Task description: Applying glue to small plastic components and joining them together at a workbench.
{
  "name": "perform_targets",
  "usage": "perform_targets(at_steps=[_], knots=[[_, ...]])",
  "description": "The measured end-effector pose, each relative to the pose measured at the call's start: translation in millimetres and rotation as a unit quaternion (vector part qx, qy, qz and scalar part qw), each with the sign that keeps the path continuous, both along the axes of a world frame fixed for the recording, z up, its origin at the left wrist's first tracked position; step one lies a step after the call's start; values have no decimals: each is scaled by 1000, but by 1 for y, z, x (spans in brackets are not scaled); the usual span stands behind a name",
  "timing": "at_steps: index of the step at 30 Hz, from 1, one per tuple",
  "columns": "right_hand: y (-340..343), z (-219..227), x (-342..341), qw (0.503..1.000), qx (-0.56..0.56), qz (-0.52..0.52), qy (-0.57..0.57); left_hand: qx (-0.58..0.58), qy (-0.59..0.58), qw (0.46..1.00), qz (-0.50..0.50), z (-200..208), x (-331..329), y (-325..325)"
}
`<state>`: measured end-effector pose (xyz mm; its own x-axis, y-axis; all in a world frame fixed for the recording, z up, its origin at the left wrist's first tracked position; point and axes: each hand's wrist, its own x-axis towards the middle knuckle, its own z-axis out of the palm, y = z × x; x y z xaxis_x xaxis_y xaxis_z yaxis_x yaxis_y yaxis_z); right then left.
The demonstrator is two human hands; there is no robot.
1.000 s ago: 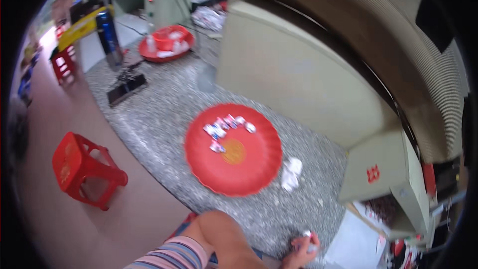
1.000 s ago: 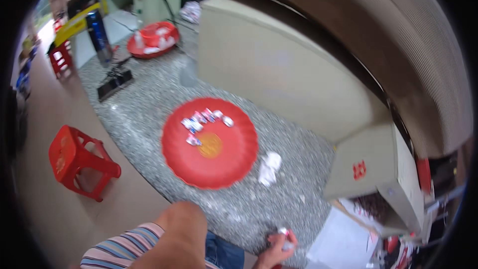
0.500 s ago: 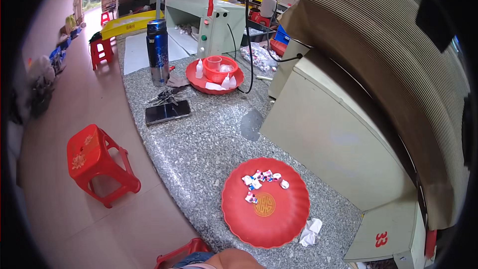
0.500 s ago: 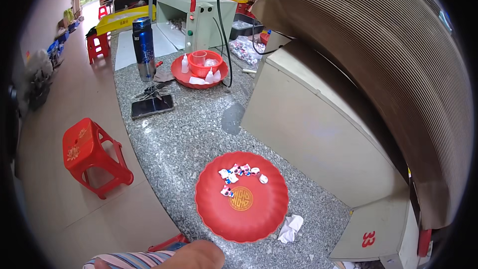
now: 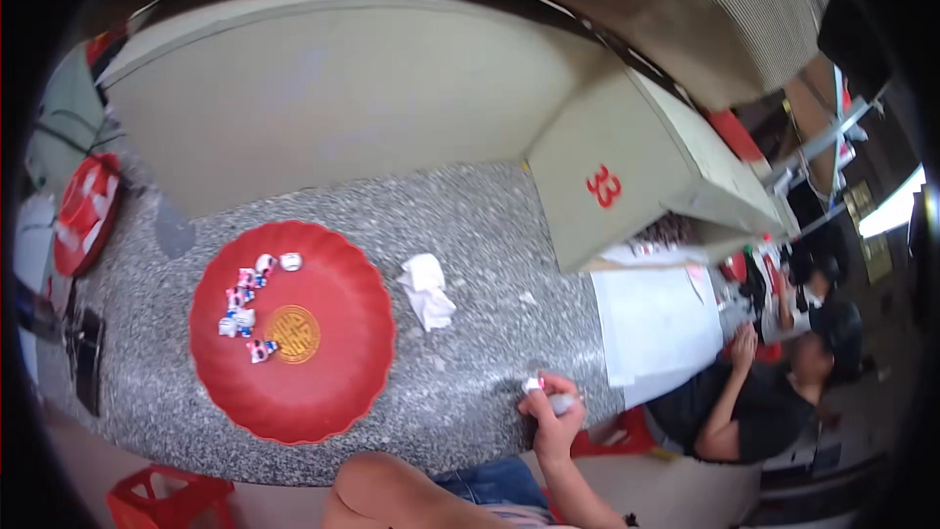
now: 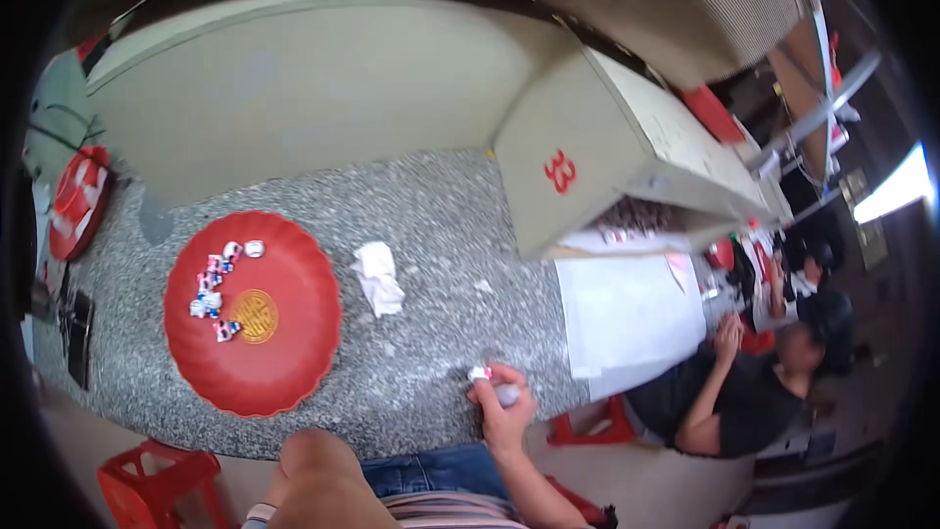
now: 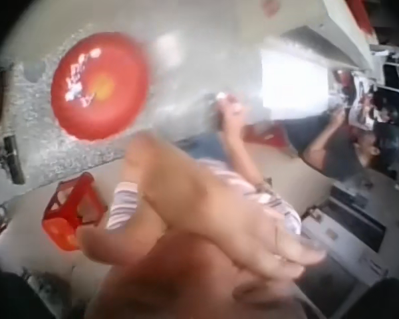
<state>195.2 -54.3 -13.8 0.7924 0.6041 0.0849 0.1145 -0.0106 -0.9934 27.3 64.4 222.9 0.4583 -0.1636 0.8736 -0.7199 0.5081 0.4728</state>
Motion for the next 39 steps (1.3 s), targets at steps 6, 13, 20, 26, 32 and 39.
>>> perform_targets(at_steps=[6, 13, 20, 26, 32, 39], knots=[[2, -13, 1, 999, -3, -3, 33, 61, -38, 996, -60, -35, 30, -1], [-7, -15, -3, 999, -5, 1, 36, 37, -3, 990, -134, -60, 33, -47], [-3, -7, -2, 995, 15, 2, 96, 52, -42, 988, -142, -66, 47, 9], [-9, 33, 19, 983, 89, -4, 159, 22, 169, 869, 464, -56, 66, -3], [-24, 64, 37, 943, 252, 23, 216, 339, 263, 690, 583, -81, 120, -31], [-39, 68, 50, 939, 239, 91, 231, 288, 310, 725, 543, -105, 127, -46]])
